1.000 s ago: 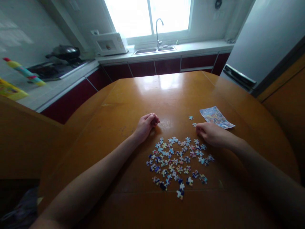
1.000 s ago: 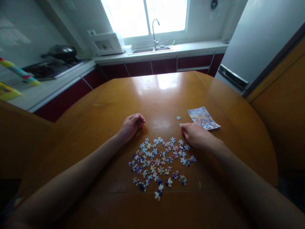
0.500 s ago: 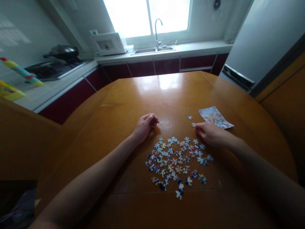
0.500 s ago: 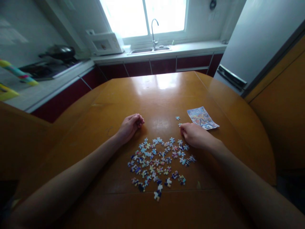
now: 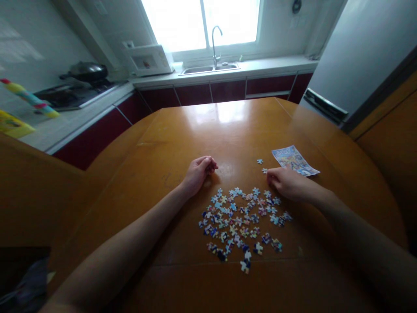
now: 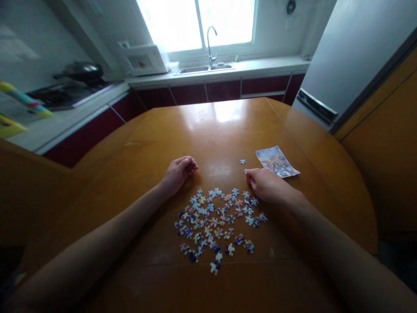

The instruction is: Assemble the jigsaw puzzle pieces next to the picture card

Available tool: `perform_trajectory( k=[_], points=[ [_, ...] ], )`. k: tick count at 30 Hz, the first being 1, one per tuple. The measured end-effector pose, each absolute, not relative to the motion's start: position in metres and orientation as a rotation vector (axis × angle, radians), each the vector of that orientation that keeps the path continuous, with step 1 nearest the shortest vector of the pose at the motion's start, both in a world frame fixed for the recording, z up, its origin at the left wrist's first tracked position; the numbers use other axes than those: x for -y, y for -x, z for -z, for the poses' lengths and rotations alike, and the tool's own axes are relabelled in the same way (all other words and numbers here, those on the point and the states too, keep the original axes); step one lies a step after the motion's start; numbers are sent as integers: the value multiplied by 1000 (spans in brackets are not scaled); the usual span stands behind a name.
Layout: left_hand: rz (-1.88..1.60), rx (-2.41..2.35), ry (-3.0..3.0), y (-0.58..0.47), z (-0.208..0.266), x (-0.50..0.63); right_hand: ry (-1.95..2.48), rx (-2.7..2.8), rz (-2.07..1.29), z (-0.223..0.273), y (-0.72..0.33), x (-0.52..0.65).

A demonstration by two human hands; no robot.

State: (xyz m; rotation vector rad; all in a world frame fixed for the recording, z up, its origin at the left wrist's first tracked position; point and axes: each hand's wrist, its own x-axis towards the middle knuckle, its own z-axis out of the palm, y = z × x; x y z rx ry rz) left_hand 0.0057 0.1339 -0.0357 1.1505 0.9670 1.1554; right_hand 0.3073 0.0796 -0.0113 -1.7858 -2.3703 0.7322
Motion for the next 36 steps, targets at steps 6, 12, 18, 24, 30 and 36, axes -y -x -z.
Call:
perform_trajectory(
  k=[6,12,18,24,30,36],
  points=[
    [-1141,-983,-1237,-6,36,-134,1783,2377,-719,12,-308,-80],
    [-1112,-1018,-1290,-4,38,-134,1792,2367,-720,11,-306,-79],
    [-1097,-1017,-1311,-4,38,-133,1793,2351,-743,13,-307,-79],
    [-1091,-1016,-1338,-3,40,-135,1799,2347,-760,14,-307,-80],
    [-1032,-1057,-1455,-6,31,-129,1782,2354,-765,12,-307,-79],
    [-251,-775,-2108,-6,-16,-112,1796,2356,-780,7,-305,-78]
  ],
)
